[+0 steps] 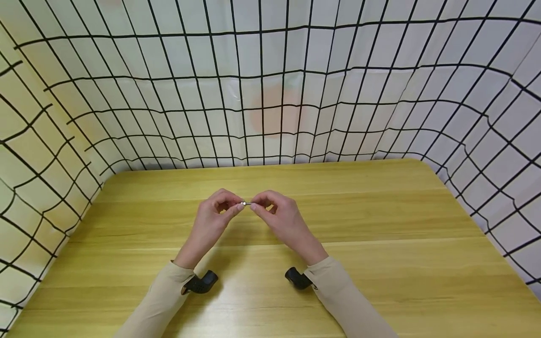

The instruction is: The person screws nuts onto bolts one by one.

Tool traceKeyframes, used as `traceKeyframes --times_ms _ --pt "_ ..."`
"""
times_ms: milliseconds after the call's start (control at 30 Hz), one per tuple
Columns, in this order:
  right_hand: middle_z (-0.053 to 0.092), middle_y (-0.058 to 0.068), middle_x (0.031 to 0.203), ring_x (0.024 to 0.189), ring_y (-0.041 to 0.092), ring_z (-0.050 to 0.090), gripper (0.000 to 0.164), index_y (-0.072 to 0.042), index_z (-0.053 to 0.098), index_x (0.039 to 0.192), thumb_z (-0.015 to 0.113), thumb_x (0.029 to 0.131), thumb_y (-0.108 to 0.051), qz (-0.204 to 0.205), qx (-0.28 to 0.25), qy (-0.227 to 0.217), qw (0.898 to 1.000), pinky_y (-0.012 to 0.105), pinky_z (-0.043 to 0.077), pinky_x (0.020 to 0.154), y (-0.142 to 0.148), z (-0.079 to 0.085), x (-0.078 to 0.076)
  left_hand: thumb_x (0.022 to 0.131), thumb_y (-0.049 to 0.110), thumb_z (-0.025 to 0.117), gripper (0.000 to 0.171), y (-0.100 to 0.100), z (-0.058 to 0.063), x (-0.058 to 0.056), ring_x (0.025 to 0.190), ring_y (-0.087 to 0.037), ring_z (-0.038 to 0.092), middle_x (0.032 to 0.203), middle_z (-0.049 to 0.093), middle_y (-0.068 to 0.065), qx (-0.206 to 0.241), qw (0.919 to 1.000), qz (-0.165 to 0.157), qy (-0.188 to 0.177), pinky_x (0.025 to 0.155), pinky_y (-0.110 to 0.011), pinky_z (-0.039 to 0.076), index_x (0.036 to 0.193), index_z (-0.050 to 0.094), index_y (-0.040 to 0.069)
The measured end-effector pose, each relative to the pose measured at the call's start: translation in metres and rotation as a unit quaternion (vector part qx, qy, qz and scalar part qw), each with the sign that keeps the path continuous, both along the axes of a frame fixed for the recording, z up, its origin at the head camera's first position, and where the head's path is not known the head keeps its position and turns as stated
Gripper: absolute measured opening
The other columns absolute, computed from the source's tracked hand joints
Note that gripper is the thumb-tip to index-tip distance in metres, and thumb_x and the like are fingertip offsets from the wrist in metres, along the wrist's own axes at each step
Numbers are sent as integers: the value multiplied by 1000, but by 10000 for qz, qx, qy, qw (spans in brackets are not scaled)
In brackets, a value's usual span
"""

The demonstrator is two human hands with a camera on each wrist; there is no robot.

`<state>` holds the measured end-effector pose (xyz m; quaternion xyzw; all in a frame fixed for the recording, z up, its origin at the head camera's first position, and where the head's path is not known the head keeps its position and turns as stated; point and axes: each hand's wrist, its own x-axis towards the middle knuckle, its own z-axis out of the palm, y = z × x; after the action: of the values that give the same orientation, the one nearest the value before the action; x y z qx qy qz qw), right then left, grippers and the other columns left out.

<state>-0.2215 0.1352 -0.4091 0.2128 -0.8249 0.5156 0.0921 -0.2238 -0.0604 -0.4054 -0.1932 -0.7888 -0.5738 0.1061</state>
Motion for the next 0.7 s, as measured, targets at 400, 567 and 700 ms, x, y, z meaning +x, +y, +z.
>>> traceKeyframes --times_ms 400,567,700 --pt "68 14 99 84 21 62 19 -5 69 103 66 97 -22 179 -155 -760 9968 31 51 70 0 -8 -9 91 13 72 4 -3 -5 -7 79 -16 55 88 61 2 -295 9986 5 -438 72 -32 46 93 72 9" --pt "70 7 100 84 21 63 19 -5 70 104 67 96 -22 193 132 -904 9956 35 52 73 3 -10 -15 91 11 72 4 -4 -9 -13 78 -18 54 86 61 0 -409 9961 -71 -782 68 -32 45 94 71 9" --pt "69 -4 100 84 18 62 17 -8 72 103 68 95 -23 179 479 -950 9942 38 52 77 7 -15 -21 90 11 73 4 -5 -13 -17 77 -19 54 85 63 -1 -468 9931 -165 -1067 66 -31 45 93 72 9"
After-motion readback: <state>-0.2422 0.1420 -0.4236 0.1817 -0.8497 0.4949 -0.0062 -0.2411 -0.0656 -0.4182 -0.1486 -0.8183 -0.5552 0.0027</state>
